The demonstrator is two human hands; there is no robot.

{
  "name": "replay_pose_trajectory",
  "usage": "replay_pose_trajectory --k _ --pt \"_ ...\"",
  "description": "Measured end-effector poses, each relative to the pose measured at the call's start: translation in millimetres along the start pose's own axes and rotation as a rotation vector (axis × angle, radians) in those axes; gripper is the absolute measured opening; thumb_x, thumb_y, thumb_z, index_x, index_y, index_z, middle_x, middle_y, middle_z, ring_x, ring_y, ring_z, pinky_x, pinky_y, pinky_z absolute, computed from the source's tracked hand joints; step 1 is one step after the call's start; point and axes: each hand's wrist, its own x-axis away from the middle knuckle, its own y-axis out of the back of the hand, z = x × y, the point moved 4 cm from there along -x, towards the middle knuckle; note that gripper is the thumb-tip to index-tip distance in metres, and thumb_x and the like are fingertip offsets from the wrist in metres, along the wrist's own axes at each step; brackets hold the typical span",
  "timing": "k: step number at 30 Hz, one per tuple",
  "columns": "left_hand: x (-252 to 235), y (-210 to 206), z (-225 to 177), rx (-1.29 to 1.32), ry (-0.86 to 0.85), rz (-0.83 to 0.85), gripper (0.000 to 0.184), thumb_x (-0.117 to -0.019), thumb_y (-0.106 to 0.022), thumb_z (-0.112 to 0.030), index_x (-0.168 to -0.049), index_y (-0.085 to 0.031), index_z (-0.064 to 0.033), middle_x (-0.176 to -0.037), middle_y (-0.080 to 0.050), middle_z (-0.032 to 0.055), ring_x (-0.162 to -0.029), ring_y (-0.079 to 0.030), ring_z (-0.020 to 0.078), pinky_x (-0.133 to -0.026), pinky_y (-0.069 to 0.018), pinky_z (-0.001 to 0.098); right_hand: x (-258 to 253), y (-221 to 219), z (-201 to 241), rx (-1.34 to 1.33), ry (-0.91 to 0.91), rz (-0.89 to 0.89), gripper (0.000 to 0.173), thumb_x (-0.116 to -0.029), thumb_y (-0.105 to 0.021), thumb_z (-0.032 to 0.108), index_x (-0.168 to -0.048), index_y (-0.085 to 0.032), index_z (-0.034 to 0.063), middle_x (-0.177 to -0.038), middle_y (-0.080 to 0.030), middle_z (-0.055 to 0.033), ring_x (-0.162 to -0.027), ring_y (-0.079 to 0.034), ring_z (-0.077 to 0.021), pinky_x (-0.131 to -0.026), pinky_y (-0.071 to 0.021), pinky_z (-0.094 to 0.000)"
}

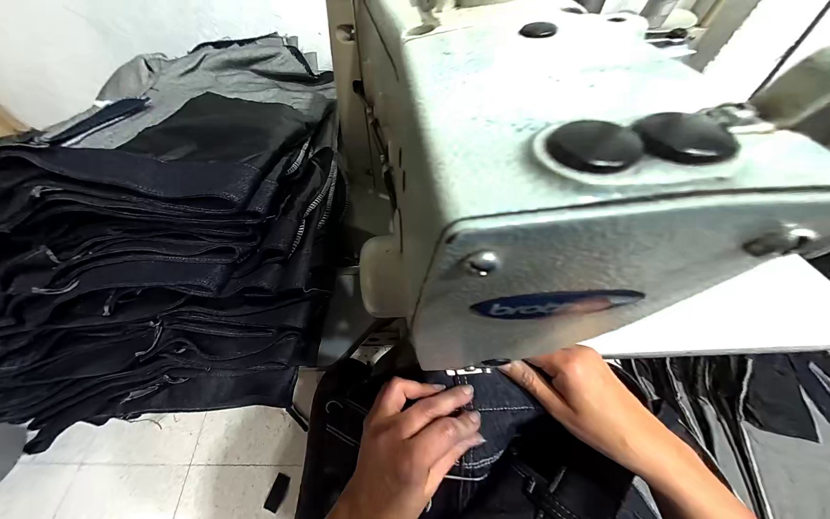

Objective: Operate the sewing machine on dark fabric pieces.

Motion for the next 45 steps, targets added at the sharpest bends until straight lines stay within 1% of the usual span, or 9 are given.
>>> replay_pose_trajectory --k 5,10,16,20,25,27,33,37,45 --pt "-14 25 22 0.263 0.388 0.031 0.026 -0.0998 -0.064 -0.033 -0.096 -0.075 -0.0101 -0.101 -0.076 -0.0012 -0.103 -0.070 0.0053 -0.093 -0.0568 0.0264 2 -3 -5 -0.084 -0.026 0.029 0.047 -0.1045 -0.047 0.050 -0.086 -0.073 0.0156 -0.077 -0.068 0.0046 -0.075 -0.065 -0.0076 -0.068 -0.0530 -0.0313" --pt "-22 15 46 0.255 0.817 0.485 0.058 -0.1030 -0.050 -0.046 -0.139 -0.056 -0.0017 -0.128 -0.067 0.0111 -0.125 -0.061 0.0132 -0.111 -0.0462 0.0379 4 -10 -6 -0.146 -0.055 0.014 0.047 -0.1047 -0.046 0.050 -0.085 -0.072 0.0162 -0.079 -0.068 0.0054 -0.078 -0.065 -0.0063 -0.070 -0.0507 -0.0323" --pt "-17 10 42 0.328 0.596 0.250 0.041 -0.1030 -0.054 -0.027 -0.121 -0.061 0.0086 -0.109 -0.073 0.0088 -0.107 -0.067 0.0028 -0.098 -0.0541 0.0245 1 -11 -6 -0.193 -0.038 -0.040 0.042 -0.1052 -0.048 0.046 -0.082 -0.066 0.0153 -0.074 -0.063 0.0050 -0.075 -0.061 -0.0039 -0.072 -0.0485 -0.0266" --pt "-41 11 46 0.036 0.706 0.273 0.026 -0.0942 -0.060 -0.004 -0.110 -0.069 0.0139 -0.109 -0.070 0.0278 -0.110 -0.067 0.0300 -0.101 -0.0491 0.0415 -31 -4 -6 -0.117 0.004 -0.135 0.030 -0.0958 -0.060 0.026 -0.076 -0.066 0.0053 -0.067 -0.061 -0.0050 -0.063 -0.061 -0.0155 -0.058 -0.0449 -0.0344" --pt "-46 16 51 -0.115 0.547 0.455 0.029 -0.0966 -0.058 -0.010 -0.110 -0.071 0.0126 -0.110 -0.071 0.0297 -0.110 -0.068 0.0415 -0.100 -0.0499 0.0531 -42 5 -8 -0.212 -0.019 -0.026 0.019 -0.0927 -0.063 0.016 -0.082 -0.071 0.0035 -0.076 -0.067 -0.0062 -0.072 -0.063 -0.0142 -0.069 -0.0493 -0.0326" --pt "-47 11 50 -0.202 0.553 0.467 0.032 -0.0986 -0.055 -0.013 -0.107 -0.072 0.0123 -0.107 -0.072 0.0293 -0.108 -0.069 0.0432 -0.099 -0.0495 0.0538 -48 4 -9 -0.243 -0.089 0.098 0.022 -0.0978 -0.062 0.015 -0.089 -0.074 -0.0012 -0.083 -0.070 -0.0120 -0.080 -0.066 -0.0234 -0.076 -0.0480 -0.0440" --pt "-46 14 38 -0.280 0.341 0.267 0.022 -0.0905 -0.062 -0.011 -0.095 -0.073 0.0077 -0.091 -0.074 0.0243 -0.087 -0.073 0.0402 -0.082 -0.0568 0.0522 -61 17 4 -0.261 -0.242 0.186 0.012 -0.0944 -0.064 0.002 -0.094 -0.073 -0.0065 -0.092 -0.071 -0.0188 -0.089 -0.065 -0.0305 -0.083 -0.0463 -0.0459" --pt "-53 10 41 -0.231 0.467 0.408 0.032 -0.0964 -0.053 -0.013 -0.100 -0.073 0.0119 -0.099 -0.073 0.0305 -0.098 -0.071 0.0481 -0.088 -0.0526 0.0589 -60 18 6 -0.271 -0.267 0.193 0.013 -0.0944 -0.064 0.002 -0.093 -0.072 -0.0076 -0.092 -0.071 -0.0191 -0.090 -0.064 -0.0292 -0.083 -0.0449 -0.0443" --pt "-54 19 43 -0.176 0.593 0.573 0.028 -0.0954 -0.058 -0.008 -0.108 -0.072 0.0124 -0.111 -0.071 0.0288 -0.113 -0.067 0.0389 -0.104 -0.0465 0.0455 -55 17 7 -0.166 -0.329 0.405 0.037 -0.1060 -0.054 0.026 -0.114 -0.071 -0.0051 -0.115 -0.071 -0.0206 -0.110 -0.064 -0.0329 -0.098 -0.0433 -0.0459"
